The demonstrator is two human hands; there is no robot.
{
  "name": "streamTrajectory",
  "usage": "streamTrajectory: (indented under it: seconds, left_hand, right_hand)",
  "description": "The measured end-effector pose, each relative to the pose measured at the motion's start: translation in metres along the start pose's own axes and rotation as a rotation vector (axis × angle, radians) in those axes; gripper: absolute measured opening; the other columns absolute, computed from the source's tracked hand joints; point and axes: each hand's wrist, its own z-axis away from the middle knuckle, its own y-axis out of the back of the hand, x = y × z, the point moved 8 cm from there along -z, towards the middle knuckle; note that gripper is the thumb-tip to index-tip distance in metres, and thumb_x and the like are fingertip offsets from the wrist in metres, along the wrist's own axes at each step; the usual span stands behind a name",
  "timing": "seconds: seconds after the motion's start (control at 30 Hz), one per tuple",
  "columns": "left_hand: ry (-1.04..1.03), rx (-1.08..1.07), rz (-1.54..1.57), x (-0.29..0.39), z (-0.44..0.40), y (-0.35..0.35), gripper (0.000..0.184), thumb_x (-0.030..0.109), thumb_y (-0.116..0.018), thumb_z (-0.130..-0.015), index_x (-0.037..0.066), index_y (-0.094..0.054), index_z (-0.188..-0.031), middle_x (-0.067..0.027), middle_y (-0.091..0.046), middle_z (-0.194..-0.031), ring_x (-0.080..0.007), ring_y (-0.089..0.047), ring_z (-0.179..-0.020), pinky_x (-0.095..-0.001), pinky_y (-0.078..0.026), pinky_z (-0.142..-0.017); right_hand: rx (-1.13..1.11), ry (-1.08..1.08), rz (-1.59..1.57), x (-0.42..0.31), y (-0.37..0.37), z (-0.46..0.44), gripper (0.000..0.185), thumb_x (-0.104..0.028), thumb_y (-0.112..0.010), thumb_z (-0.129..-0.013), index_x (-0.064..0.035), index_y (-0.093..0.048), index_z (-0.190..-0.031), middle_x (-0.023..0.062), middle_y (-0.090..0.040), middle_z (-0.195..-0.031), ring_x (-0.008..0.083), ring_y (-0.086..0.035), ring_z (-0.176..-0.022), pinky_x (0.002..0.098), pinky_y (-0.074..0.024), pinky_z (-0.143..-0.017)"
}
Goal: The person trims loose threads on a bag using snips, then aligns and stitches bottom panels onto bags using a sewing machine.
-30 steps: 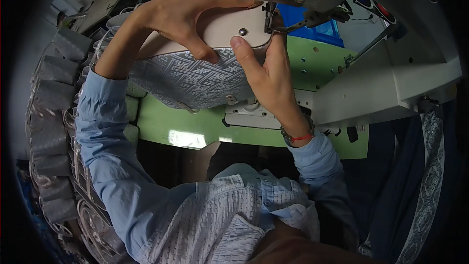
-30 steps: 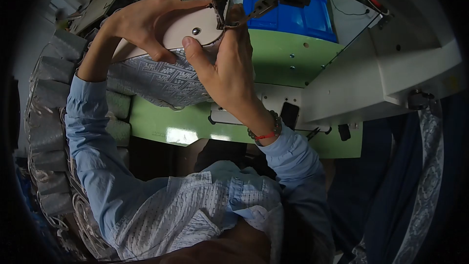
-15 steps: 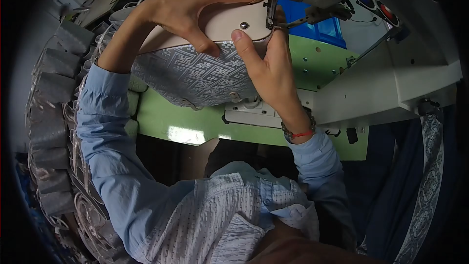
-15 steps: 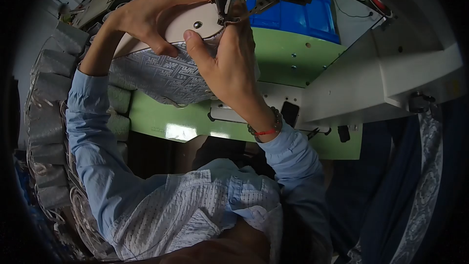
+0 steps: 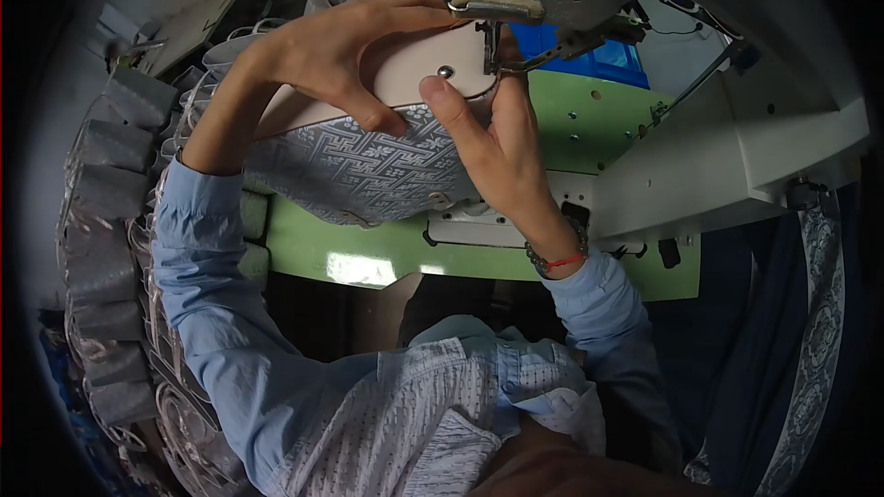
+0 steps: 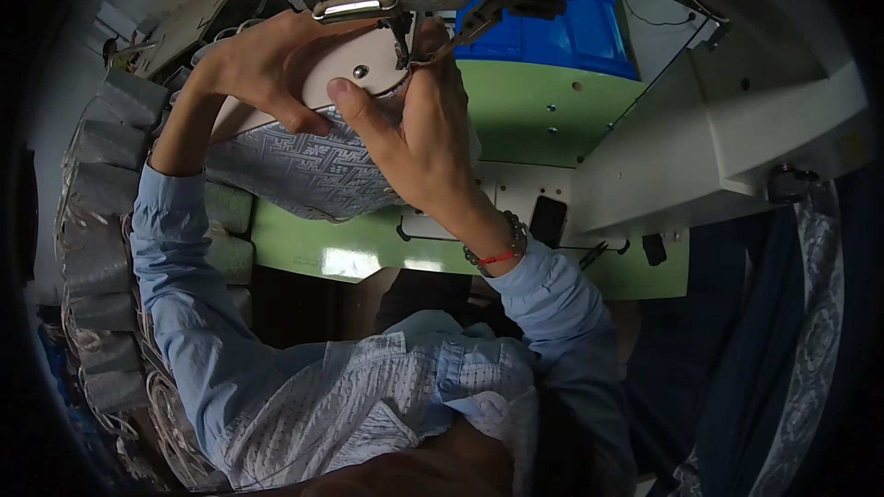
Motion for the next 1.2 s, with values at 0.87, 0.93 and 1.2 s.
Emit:
streamTrajectory:
  seconds: [0.87,0.93,1.2]
  left_hand:
    - [0.175,-0.006,-0.111,-0.004,0.000,-0.012,0.106,0.042,-0.080,-0.060,0.002,-0.035,-0.147,-0.0234,-0.036,-0.148,-0.0407,-0.044,-0.131,-0.0459,-0.042,-0.108]
    - [0.200,0.003,-0.097,-0.001,0.001,-0.012,0.108,0.047,-0.080,-0.060,0.003,-0.034,-0.148,-0.0240,-0.035,-0.149,-0.0413,-0.043,-0.132,-0.0465,-0.042,-0.108]
    - [0.301,0.094,-0.170,-0.011,0.010,-0.025,0.126,0.080,-0.072,-0.056,0.003,-0.032,-0.148,-0.0242,-0.034,-0.149,-0.0431,-0.050,-0.125,-0.0497,-0.047,-0.104]
  right_hand:
    - [-0.112,-0.098,0.006,0.019,0.005,-0.010,0.051,-0.028,-0.070,-0.085,0.0052,-0.051,-0.120,0.0202,-0.056,-0.110,0.0274,-0.058,-0.096,0.0367,-0.0487,-0.081]
    - [-0.143,-0.153,-0.003,0.017,0.005,-0.010,0.054,-0.028,-0.071,-0.084,0.0057,-0.050,-0.120,0.0234,-0.055,-0.112,0.0321,-0.058,-0.098,0.0397,-0.0490,-0.083]
    - [-0.188,-0.101,-0.047,0.021,0.015,-0.021,0.041,-0.027,-0.071,-0.083,0.0041,-0.058,-0.105,0.0140,-0.064,-0.084,0.0230,-0.063,-0.075,0.0351,-0.0503,-0.071]
